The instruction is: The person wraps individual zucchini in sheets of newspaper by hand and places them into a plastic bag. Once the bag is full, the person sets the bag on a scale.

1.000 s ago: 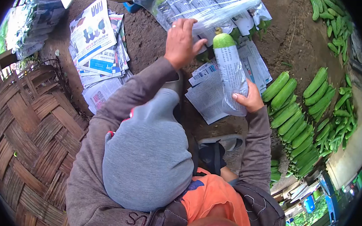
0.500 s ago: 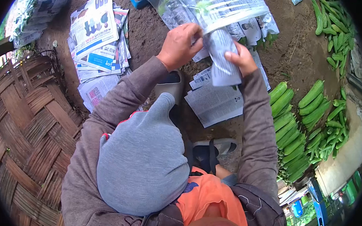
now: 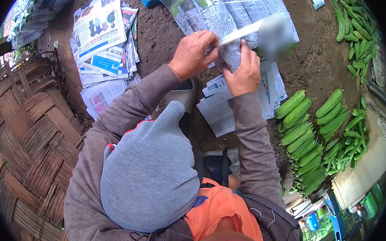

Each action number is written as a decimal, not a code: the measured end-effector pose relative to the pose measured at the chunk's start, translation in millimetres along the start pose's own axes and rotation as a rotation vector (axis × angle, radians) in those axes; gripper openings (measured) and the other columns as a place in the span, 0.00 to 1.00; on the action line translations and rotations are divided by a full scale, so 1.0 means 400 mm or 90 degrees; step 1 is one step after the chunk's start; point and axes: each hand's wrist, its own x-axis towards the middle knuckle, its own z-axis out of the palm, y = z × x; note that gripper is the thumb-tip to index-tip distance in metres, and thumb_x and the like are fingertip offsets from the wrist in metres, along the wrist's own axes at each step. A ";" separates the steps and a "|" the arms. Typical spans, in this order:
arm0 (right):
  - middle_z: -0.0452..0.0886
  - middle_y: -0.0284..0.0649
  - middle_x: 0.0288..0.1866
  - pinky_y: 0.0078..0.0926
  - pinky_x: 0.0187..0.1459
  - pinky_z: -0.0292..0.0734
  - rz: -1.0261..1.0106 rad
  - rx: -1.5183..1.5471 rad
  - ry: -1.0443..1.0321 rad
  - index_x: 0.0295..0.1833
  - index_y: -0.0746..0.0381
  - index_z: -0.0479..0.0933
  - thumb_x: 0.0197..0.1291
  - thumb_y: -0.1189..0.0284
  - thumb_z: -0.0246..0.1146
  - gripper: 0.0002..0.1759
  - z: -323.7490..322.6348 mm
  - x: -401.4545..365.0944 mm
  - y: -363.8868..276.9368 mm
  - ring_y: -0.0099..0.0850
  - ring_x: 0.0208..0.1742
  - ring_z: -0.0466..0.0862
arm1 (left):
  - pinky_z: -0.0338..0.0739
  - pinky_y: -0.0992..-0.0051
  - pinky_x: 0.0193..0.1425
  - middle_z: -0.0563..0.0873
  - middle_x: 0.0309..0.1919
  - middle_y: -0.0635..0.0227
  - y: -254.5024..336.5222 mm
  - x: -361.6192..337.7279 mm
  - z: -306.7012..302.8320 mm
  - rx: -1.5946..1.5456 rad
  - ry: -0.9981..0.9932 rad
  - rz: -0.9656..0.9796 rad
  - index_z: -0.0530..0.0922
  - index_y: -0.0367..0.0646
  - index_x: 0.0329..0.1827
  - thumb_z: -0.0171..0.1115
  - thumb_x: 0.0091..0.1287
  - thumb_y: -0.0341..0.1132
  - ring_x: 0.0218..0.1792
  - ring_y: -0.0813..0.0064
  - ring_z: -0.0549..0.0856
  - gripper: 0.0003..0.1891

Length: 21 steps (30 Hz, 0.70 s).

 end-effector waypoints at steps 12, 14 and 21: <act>0.82 0.56 0.42 0.37 0.46 0.78 -0.095 0.199 -0.271 0.64 0.67 0.71 0.45 0.60 0.70 0.40 0.014 0.108 0.053 0.48 0.43 0.84 | 0.75 0.65 0.42 0.80 0.29 0.65 0.055 0.004 -0.042 0.213 -0.033 0.107 0.75 0.44 0.29 0.65 0.49 0.30 0.37 0.62 0.80 0.07; 0.82 0.50 0.46 0.41 0.50 0.78 -0.017 0.150 -0.366 0.51 0.62 0.80 0.47 0.57 0.69 0.27 -0.013 0.113 0.002 0.45 0.48 0.83 | 0.72 0.62 0.46 0.78 0.37 0.64 0.074 0.012 -0.052 0.245 -0.031 0.062 0.75 0.44 0.31 0.67 0.46 0.31 0.43 0.60 0.77 0.10; 0.71 0.46 0.57 0.42 0.58 0.67 0.001 0.128 -0.138 0.45 0.62 0.79 0.41 0.64 0.72 0.23 -0.023 0.030 -0.024 0.43 0.62 0.69 | 0.54 0.60 0.74 0.72 0.67 0.66 -0.001 0.071 0.002 0.388 -0.176 0.154 0.72 0.43 0.64 0.54 0.68 0.42 0.71 0.64 0.66 0.23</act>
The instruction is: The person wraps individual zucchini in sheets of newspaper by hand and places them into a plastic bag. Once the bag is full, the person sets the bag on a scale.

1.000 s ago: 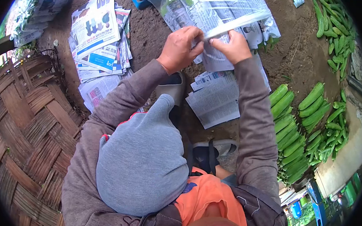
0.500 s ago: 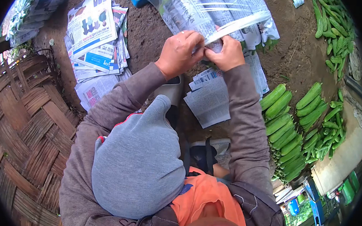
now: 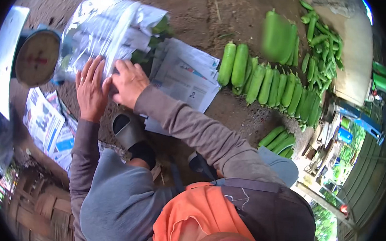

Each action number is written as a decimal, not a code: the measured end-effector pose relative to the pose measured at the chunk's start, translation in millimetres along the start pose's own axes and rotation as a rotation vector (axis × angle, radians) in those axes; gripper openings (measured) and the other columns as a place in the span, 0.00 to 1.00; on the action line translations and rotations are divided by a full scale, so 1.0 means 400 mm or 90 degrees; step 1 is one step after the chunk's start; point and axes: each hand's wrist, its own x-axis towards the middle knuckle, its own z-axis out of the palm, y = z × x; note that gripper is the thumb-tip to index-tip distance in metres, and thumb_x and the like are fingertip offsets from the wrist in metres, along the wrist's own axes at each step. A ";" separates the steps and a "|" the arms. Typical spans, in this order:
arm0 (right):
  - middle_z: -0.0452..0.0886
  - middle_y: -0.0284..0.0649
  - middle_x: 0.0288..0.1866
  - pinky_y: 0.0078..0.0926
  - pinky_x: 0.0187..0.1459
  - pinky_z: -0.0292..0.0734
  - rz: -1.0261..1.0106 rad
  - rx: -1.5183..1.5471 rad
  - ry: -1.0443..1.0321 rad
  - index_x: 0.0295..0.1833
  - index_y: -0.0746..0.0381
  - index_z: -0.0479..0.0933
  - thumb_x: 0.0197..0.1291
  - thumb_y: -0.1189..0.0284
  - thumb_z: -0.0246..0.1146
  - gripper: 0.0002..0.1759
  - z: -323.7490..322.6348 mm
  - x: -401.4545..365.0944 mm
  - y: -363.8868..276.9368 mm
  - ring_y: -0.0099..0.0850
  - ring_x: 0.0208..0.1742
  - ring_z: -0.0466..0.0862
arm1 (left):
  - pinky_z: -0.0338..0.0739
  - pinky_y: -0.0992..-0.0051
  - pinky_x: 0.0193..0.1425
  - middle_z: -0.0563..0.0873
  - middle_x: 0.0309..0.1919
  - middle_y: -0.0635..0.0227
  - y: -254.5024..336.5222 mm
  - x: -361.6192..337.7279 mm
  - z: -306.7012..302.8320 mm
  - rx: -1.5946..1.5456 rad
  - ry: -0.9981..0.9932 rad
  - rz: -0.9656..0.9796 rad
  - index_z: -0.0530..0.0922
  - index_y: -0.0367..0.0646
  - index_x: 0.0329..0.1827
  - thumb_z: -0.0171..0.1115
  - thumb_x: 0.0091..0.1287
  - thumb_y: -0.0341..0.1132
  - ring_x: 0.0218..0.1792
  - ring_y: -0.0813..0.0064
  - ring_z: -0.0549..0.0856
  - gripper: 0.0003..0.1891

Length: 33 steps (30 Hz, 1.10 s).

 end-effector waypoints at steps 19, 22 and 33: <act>0.76 0.43 0.62 0.45 0.65 0.67 0.904 -0.483 0.413 0.62 0.57 0.74 0.47 0.47 0.72 0.40 -0.784 -0.497 1.199 0.44 0.67 0.70 | 0.54 0.50 0.72 0.70 0.68 0.64 0.162 -0.258 -0.002 -0.115 -0.268 0.235 0.79 0.47 0.54 0.64 0.56 0.34 0.72 0.60 0.65 0.20; 0.77 0.42 0.61 0.45 0.65 0.68 0.924 -0.525 0.336 0.63 0.56 0.74 0.45 0.47 0.72 0.41 -0.785 -0.494 1.197 0.43 0.67 0.70 | 0.58 0.50 0.72 0.69 0.68 0.64 0.188 -0.300 0.067 -0.171 -0.428 0.280 0.80 0.47 0.51 0.62 0.57 0.33 0.72 0.62 0.64 0.17; 0.81 0.37 0.53 0.38 0.65 0.65 -0.012 -0.364 0.036 0.51 0.54 0.79 0.38 0.84 0.64 0.29 -0.693 -0.470 0.603 0.38 0.60 0.77 | 0.51 0.51 0.76 0.52 0.77 0.65 0.254 -0.267 0.219 -0.021 -0.475 0.331 0.66 0.52 0.70 0.63 0.56 0.38 0.77 0.57 0.48 0.35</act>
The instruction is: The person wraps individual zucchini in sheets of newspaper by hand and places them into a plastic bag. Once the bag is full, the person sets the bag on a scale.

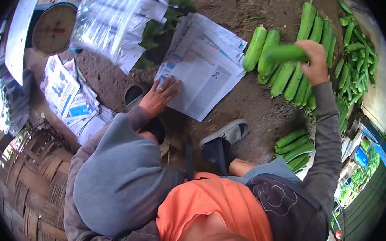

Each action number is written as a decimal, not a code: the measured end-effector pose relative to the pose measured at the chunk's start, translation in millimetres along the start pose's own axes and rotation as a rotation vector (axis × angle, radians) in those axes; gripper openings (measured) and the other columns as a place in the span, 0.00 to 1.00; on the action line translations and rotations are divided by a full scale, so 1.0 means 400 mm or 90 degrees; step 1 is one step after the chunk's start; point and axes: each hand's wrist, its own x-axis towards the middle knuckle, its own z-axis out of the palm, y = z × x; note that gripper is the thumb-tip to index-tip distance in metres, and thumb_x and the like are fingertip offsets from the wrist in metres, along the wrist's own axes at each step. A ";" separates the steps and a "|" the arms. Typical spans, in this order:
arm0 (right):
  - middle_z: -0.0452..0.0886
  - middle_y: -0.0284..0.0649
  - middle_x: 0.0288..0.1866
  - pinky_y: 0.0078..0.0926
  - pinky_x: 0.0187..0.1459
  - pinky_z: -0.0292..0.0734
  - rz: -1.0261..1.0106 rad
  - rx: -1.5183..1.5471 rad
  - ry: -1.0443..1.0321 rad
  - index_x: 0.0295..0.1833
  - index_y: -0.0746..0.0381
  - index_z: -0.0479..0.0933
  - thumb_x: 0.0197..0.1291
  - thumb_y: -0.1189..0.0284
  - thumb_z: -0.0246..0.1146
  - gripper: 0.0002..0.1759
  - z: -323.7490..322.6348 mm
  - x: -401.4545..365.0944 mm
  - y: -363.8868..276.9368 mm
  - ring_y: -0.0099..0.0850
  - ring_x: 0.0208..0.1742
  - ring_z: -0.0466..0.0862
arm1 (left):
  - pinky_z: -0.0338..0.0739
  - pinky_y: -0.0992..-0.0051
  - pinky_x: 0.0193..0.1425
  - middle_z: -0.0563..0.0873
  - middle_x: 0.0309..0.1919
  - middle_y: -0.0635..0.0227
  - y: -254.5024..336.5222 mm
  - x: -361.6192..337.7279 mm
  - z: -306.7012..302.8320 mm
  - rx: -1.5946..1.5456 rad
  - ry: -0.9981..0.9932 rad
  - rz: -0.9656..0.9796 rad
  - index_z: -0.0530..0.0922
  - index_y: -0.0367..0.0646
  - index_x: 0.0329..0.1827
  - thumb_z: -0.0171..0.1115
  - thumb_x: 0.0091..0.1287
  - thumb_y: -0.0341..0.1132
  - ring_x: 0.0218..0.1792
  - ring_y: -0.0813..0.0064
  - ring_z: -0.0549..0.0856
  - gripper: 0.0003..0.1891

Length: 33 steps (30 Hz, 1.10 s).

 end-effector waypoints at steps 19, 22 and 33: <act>0.72 0.42 0.57 0.46 0.60 0.66 0.397 0.220 0.038 0.63 0.57 0.70 0.38 0.72 0.74 0.40 0.524 -0.130 -0.614 0.44 0.59 0.70 | 0.55 0.42 0.72 0.59 0.74 0.59 -0.023 -0.009 0.057 -0.062 0.124 0.044 0.75 0.49 0.63 0.58 0.59 0.38 0.75 0.51 0.55 0.26; 0.73 0.42 0.55 0.41 0.59 0.68 0.333 0.260 0.108 0.61 0.57 0.73 0.36 0.77 0.72 0.38 0.521 -0.126 -0.633 0.45 0.57 0.71 | 0.56 0.43 0.71 0.62 0.73 0.59 -0.020 -0.020 0.063 -0.070 0.168 0.043 0.77 0.52 0.60 0.60 0.58 0.36 0.76 0.54 0.54 0.23; 0.78 0.43 0.45 0.40 0.49 0.73 0.159 0.404 0.154 0.46 0.58 0.78 0.48 0.70 0.69 0.17 0.389 -0.123 -0.716 0.43 0.47 0.77 | 0.66 0.54 0.65 0.79 0.57 0.63 -0.042 0.052 -0.046 -0.326 0.379 -0.007 0.81 0.44 0.34 0.66 0.58 0.34 0.64 0.58 0.73 0.05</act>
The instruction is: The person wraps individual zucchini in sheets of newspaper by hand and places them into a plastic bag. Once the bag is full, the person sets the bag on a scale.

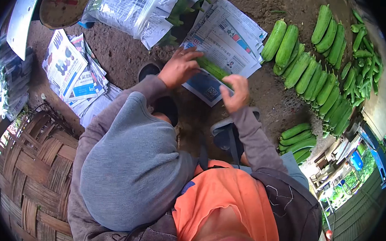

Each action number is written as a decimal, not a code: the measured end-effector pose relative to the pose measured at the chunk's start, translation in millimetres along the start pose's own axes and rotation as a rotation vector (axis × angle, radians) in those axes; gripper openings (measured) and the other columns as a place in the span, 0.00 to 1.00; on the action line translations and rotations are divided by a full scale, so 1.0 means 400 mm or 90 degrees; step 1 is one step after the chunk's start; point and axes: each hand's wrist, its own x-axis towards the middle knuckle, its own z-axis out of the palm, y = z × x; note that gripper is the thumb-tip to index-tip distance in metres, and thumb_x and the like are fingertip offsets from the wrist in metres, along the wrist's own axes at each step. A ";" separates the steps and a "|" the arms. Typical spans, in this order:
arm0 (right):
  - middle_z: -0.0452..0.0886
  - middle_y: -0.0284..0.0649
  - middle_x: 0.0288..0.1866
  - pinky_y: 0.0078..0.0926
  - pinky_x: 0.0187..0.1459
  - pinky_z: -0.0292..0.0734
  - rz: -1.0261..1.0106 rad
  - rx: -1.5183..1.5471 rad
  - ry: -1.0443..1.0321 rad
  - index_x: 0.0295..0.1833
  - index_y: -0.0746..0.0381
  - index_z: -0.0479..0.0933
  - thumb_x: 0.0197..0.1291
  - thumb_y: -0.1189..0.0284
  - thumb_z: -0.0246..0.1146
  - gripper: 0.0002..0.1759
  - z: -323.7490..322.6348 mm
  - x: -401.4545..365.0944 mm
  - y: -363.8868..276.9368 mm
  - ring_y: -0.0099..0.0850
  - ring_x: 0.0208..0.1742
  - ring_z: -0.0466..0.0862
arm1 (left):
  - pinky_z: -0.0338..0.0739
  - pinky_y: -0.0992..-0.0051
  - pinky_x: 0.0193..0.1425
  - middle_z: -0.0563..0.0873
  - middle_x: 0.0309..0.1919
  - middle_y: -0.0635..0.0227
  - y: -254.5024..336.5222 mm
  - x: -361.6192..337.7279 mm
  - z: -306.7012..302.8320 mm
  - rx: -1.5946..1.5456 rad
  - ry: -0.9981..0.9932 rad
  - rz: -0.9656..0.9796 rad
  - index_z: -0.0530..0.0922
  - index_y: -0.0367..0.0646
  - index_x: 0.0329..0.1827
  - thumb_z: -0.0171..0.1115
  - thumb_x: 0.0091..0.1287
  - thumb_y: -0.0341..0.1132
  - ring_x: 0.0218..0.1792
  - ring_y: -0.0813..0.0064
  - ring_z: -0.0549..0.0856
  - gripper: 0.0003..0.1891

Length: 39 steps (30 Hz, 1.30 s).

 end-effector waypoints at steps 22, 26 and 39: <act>0.84 0.44 0.39 0.32 0.48 0.77 0.421 0.478 -0.136 0.52 0.66 0.78 0.54 0.70 0.69 0.20 0.165 0.066 0.030 0.35 0.43 0.83 | 0.74 0.69 0.56 0.80 0.50 0.64 0.020 0.014 0.076 -1.020 -0.042 -0.592 0.71 0.37 0.58 0.62 0.68 0.43 0.52 0.73 0.79 0.23; 0.75 0.48 0.55 0.35 0.60 0.68 0.111 0.049 0.007 0.54 0.64 0.77 0.49 0.67 0.74 0.26 0.094 0.080 -0.026 0.40 0.57 0.74 | 0.75 0.70 0.54 0.82 0.47 0.68 0.052 0.029 0.034 -0.962 -0.022 -0.530 0.74 0.40 0.57 0.63 0.66 0.39 0.48 0.76 0.80 0.19; 0.80 0.52 0.51 0.34 0.52 0.75 0.036 0.083 -0.060 0.61 0.67 0.72 0.53 0.69 0.69 0.29 -0.130 0.274 -0.135 0.39 0.52 0.82 | 0.75 0.64 0.47 0.79 0.40 0.59 0.042 0.131 -0.362 0.318 0.316 -0.222 0.75 0.40 0.52 0.71 0.55 0.48 0.44 0.61 0.80 0.27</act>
